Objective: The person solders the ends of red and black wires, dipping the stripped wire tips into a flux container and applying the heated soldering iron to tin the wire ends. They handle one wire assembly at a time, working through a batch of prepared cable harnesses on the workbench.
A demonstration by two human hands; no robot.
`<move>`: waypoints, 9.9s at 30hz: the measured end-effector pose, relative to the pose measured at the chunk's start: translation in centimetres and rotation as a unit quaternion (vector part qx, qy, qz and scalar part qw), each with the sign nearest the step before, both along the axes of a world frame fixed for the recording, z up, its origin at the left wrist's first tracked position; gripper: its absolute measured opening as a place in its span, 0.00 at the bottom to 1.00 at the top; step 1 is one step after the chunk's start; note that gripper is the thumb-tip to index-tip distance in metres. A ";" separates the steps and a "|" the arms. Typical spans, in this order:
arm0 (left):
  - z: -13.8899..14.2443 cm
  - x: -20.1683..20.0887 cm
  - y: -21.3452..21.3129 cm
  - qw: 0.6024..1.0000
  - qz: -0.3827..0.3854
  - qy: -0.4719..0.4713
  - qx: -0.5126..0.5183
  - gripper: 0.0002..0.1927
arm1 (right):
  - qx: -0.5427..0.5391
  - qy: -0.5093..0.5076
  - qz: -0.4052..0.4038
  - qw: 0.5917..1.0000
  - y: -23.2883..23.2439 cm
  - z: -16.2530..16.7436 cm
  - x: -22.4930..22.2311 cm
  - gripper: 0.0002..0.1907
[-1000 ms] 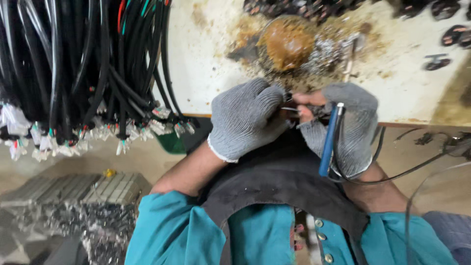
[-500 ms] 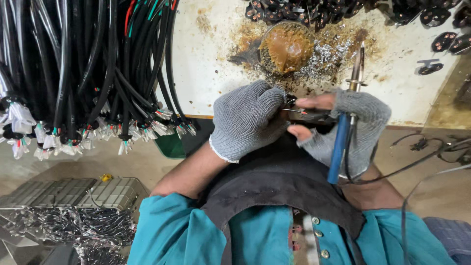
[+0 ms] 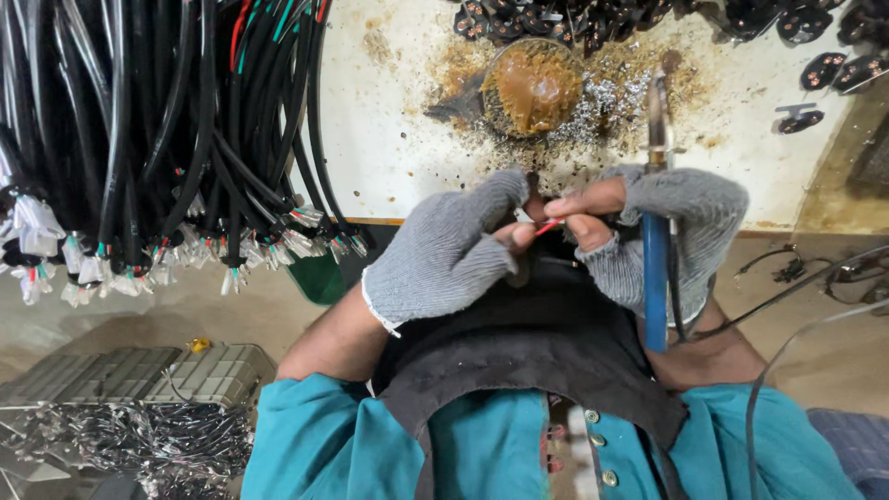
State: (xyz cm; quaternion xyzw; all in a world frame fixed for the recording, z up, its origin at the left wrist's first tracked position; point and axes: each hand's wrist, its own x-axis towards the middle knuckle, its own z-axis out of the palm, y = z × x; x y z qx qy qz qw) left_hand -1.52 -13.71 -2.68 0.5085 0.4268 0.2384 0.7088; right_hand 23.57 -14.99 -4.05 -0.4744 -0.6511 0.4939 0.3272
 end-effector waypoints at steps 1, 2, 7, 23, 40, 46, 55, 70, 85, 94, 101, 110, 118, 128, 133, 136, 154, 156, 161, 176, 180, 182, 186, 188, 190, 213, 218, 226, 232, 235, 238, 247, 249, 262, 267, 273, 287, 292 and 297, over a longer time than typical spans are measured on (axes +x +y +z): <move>0.0 0.0 0.0 1.000 -0.004 -0.016 0.005 0.14 | -0.019 0.019 0.000 1.000 -0.1 0.1 0.0 0.16; -0.1 0.2 -0.2 0.999 -0.009 -0.033 0.009 0.13 | -0.038 0.036 -0.001 0.999 -0.2 0.1 0.1 0.16; -0.4 1.4 -1.0 0.997 0.069 0.017 0.022 0.08 | -0.024 0.010 -0.148 0.989 -1.3 0.0 0.2 0.11; -2.0 2.2 -1.8 0.980 0.099 0.035 0.169 0.04 | -0.138 0.052 -0.061 0.987 -3.3 -3.9 2.5 0.08; -1.8 2.8 -2.1 0.970 0.133 0.072 0.189 0.06 | -0.035 0.031 -0.022 0.999 -0.5 0.4 0.7 0.29; -2.6 3.2 -3.1 0.952 0.142 0.109 0.247 0.12 | -0.023 0.037 -0.007 0.999 -1.1 -0.5 1.0 0.16; -2.8 1.8 -0.6 0.855 0.280 0.278 0.338 0.15 | -0.121 0.021 -0.157 0.980 0.1 1.6 1.2 0.06; -3.9 2.2 2.8 0.899 0.276 0.228 0.253 0.08 | 0.028 -0.131 -0.100 0.986 1.1 0.0 1.7 0.06; -0.5 1.0 -0.9 0.996 0.085 -0.016 0.019 0.13 | -0.014 -0.021 0.001 1.000 0.9 0.8 1.1 0.16; -0.5 3.2 -2.2 0.996 0.046 -0.080 -0.012 0.09 | -0.011 -0.007 0.015 1.000 0.1 -0.9 1.9 0.13; -0.5 1.7 -0.3 0.959 0.018 0.035 0.281 0.12 | 0.196 -0.143 0.144 0.959 3.1 0.0 0.9 0.07; -2.9 2.8 -1.0 0.925 0.139 0.176 0.307 0.11 | 0.102 -0.127 0.032 0.986 2.2 0.7 -0.1 0.05; -2.7 3.0 -0.2 0.927 0.123 0.205 0.290 0.14 | 0.170 -0.174 0.091 0.966 3.9 0.3 0.1 0.07; -2.3 3.4 -0.4 0.920 0.109 0.242 0.289 0.15 | 0.171 -0.219 0.115 0.954 3.6 0.4 0.7 0.07; -2.4 3.8 -0.7 0.907 0.116 0.260 0.311 0.12 | 0.175 -0.220 0.121 0.952 3.9 0.8 0.3 0.07; -2.5 4.0 -0.8 0.902 0.117 0.265 0.319 0.12 | 0.158 -0.196 0.120 0.960 3.9 1.8 0.2 0.05; -3.1 4.0 -0.3 0.893 0.123 0.282 0.328 0.10 | 0.225 -0.231 0.218 0.921 0.5 -2.1 4.2 0.14; -3.2 4.0 -0.2 0.893 0.112 0.286 0.328 0.10 | 0.203 -0.227 0.240 0.922 0.7 -2.0 4.1 0.15; -3.5 3.9 0.0 0.900 0.098 0.265 0.332 0.12 | 0.155 -0.228 0.285 0.918 1.0 -2.5 4.2 0.17; -3.5 3.5 -0.5 0.905 0.120 0.235 0.335 0.16 | 0.206 -0.215 0.205 0.932 1.5 -0.9 2.9 0.12; -3.5 3.5 -0.4 0.905 0.125 0.238 0.329 0.14 | 0.236 -0.220 0.227 0.919 1.7 -0.7 2.6 0.11; -3.5 3.6 -0.4 0.905 0.122 0.241 0.329 0.14 | 0.222 -0.260 0.231 0.911 1.6 -0.5 2.6 0.10; -3.4 3.7 -0.5 0.904 0.121 0.250 0.326 0.13 | 0.236 -0.185 0.185 0.936 1.4 -0.2 2.7 0.11; -3.4 3.7 -0.6 0.903 0.122 0.251 0.325 0.13 | 0.256 -0.162 0.174 0.937 1.3 -0.1 2.8 0.09; -3.4 3.6 -0.6 0.901 0.127 0.252 0.330 0.13 | 0.246 -0.162 0.191 0.936 1.3 -0.1 2.8 0.08; -3.4 3.7 -1.1 0.901 0.121 0.261 0.326 0.11 | 0.245 -0.188 0.100 0.946 -0.9 -1.9 3.4 0.08; -3.3 3.7 -1.1 0.897 0.130 0.266 0.329 0.11 | 0.261 -0.185 0.094 0.943 -0.9 -1.7 3.4 0.08; -3.2 3.5 -0.9 0.897 0.119 0.260 0.335 0.13 | 0.223 -0.240 0.140 0.934 -0.7 -1.1 3.2 0.08; -3.1 3.5 -1.0 0.903 0.117 0.269 0.315 0.12 | 0.246 -0.217 0.130 0.936 -0.7 -1.2 2.9 0.11; -3.2 3.5 -0.9 0.902 0.110 0.270 0.320 0.13 | 0.226 -0.218 0.184 0.931 -0.2 -1.2 3.1 0.11; -3.4 3.5 -0.8 0.892 0.134 0.251 0.353 0.15 | 0.242 -0.220 0.140 0.935 0.2 -1.0 3.2 0.12; -3.5 3.6 -0.9 0.897 0.118 0.254 0.342 0.13 | 0.215 -0.204 0.174 0.939 0.3 -0.8 3.0 0.11; -3.6 3.6 -0.9 0.897 0.120 0.253 0.342 0.13 | 0.235 -0.207 0.144 0.938 0.3 -0.7 2.9 0.12; -3.6 3.7 -0.9 0.894 0.125 0.263 0.342 0.13 | 0.226 -0.192 0.204 0.933 0.3 -1.1 3.4 0.12; -3.6 3.7 -0.9 0.894 0.130 0.245 0.353 0.13 | 0.066 -0.270 0.243 0.929 -0.4 -2.0 3.7 0.10; -3.4 3.8 -1.1 0.889 0.138 0.257 0.353 0.11 | 0.248 -0.193 0.205 0.927 -0.2 -1.7 3.7 0.15; -3.4 3.8 -1.0 0.896 0.134 0.252 0.339 0.13 | 0.260 -0.191 0.176 0.930 1.0 -0.4 2.8 0.13; -3.4 3.7 -0.9 0.899 0.132 0.251 0.335 0.13 | 0.200 -0.232 0.234 0.923 0.7 -0.8 3.2 0.11; -3.3 3.7 -0.9 0.896 0.134 0.254 0.338 0.12 | 0.204 -0.233 0.225 0.924 0.4 -1.1 3.1 0.10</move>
